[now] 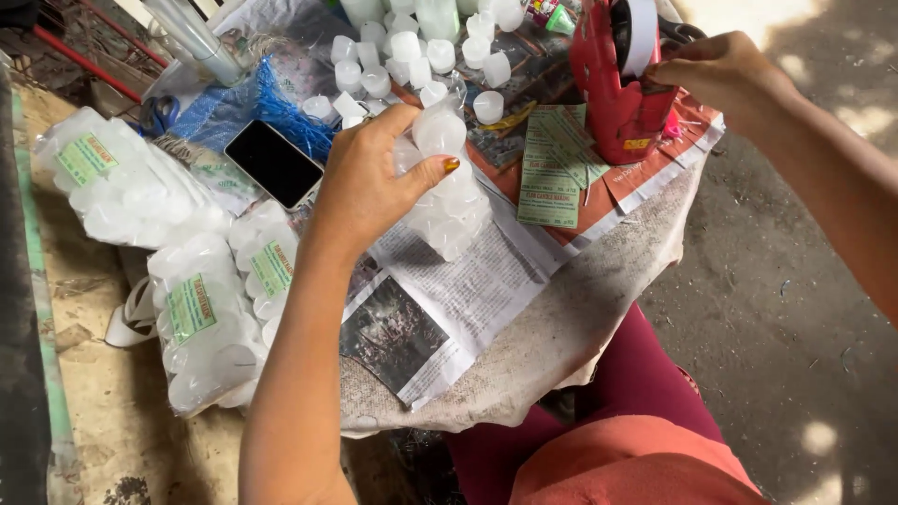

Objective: The person places small white candles into a plastic bag and then secures the top of the bag with tape.

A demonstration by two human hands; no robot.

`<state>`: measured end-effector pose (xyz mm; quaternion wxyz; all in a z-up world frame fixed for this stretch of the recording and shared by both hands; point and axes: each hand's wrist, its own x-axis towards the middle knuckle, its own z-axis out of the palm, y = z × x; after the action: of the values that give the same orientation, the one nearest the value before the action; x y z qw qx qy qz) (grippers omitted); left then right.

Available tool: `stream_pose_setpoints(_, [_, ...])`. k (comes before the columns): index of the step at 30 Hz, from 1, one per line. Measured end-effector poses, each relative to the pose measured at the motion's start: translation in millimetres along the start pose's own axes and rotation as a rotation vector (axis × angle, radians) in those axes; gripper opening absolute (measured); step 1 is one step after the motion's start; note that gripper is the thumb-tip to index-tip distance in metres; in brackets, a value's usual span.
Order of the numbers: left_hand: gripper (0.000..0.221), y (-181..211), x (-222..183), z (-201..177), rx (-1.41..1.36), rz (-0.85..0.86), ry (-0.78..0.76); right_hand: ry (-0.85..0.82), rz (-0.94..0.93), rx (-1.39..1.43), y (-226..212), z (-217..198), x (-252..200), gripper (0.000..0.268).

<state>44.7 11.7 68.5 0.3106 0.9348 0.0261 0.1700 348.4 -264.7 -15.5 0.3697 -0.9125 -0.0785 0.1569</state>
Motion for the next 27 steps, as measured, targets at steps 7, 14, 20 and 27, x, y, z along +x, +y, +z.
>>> stream_pose_setpoints(7, [0.026, -8.3, -5.1, 1.5, 0.052, 0.068, 0.079, 0.127, -0.301, 0.163, -13.7, -1.3, -70.2, 0.009])
stream_pose_setpoints(14, [0.028, -14.9, -4.5, 5.5, 0.097, 0.133, 0.087, -0.043, -0.185, 0.851, 44.5, 48.0, -81.5, 0.003])
stream_pose_setpoints(20, [0.025, -5.9, -8.7, 7.5, 0.045, 0.128, 0.109, -0.37, -0.178, 0.789, 8.8, 55.5, -101.6, 0.01])
stream_pose_setpoints(27, [0.036, 2.2, -16.0, 15.7, 0.087, 0.134, 0.075, -0.426, -0.768, -0.145, -166.1, 3.4, -149.9, 0.053])
